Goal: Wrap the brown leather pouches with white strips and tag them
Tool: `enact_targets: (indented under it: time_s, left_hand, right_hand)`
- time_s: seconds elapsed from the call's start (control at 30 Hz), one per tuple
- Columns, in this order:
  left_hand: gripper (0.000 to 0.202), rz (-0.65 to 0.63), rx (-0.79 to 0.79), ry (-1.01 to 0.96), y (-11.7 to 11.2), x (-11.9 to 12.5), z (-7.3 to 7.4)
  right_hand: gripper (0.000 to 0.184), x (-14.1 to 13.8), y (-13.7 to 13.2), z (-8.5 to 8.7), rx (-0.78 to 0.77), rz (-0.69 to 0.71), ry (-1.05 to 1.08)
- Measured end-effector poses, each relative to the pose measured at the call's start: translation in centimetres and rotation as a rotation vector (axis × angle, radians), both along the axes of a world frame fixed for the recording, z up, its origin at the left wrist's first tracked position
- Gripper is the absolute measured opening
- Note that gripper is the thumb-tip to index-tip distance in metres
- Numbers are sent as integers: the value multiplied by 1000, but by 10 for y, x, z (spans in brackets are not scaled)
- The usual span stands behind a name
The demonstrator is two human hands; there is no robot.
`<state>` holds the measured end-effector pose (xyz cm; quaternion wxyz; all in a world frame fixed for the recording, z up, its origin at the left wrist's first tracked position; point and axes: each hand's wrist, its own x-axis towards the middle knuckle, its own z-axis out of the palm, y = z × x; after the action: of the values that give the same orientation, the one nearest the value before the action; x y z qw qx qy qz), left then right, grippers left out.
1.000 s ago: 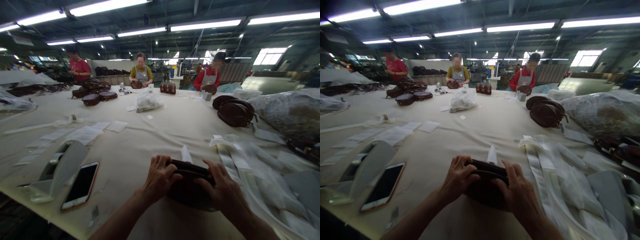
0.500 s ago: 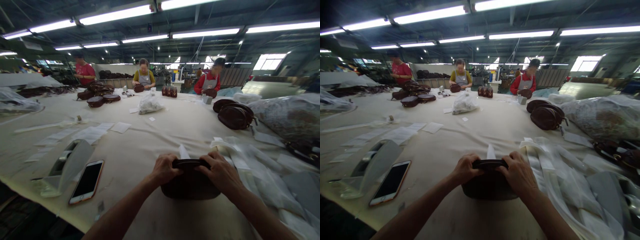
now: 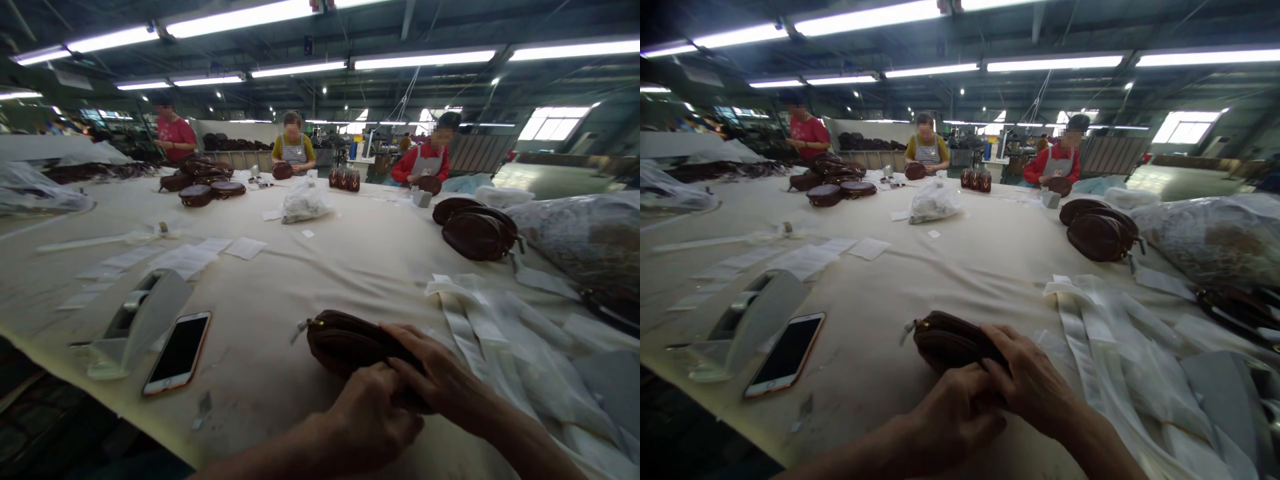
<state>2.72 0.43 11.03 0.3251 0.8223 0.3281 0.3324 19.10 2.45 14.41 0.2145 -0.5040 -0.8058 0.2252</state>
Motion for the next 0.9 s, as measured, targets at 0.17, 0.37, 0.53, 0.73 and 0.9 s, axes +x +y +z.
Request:
enact_targets:
  time_s: [0.17,0.37,0.53,0.73,0.9]
  left_hand:
    - [34,165,610,196,37,-34,2]
    - [42,134,674,361,68,-50,-21]
    - [30,180,705,380,71,-44,-24]
    - [31,178,731,363,70,-40,-5]
    - [32,136,722,445,76,-27,-16]
  right_hand:
    - [42,6,5,-25,259,58,-85]
    - [28,6,11,-45,489,5,-89]
    - [21,0,18,-47,486,-47,-100]
    - [23,9,15,-35,580,-28,-173]
    - [34,39,25,-74,754,50,-196]
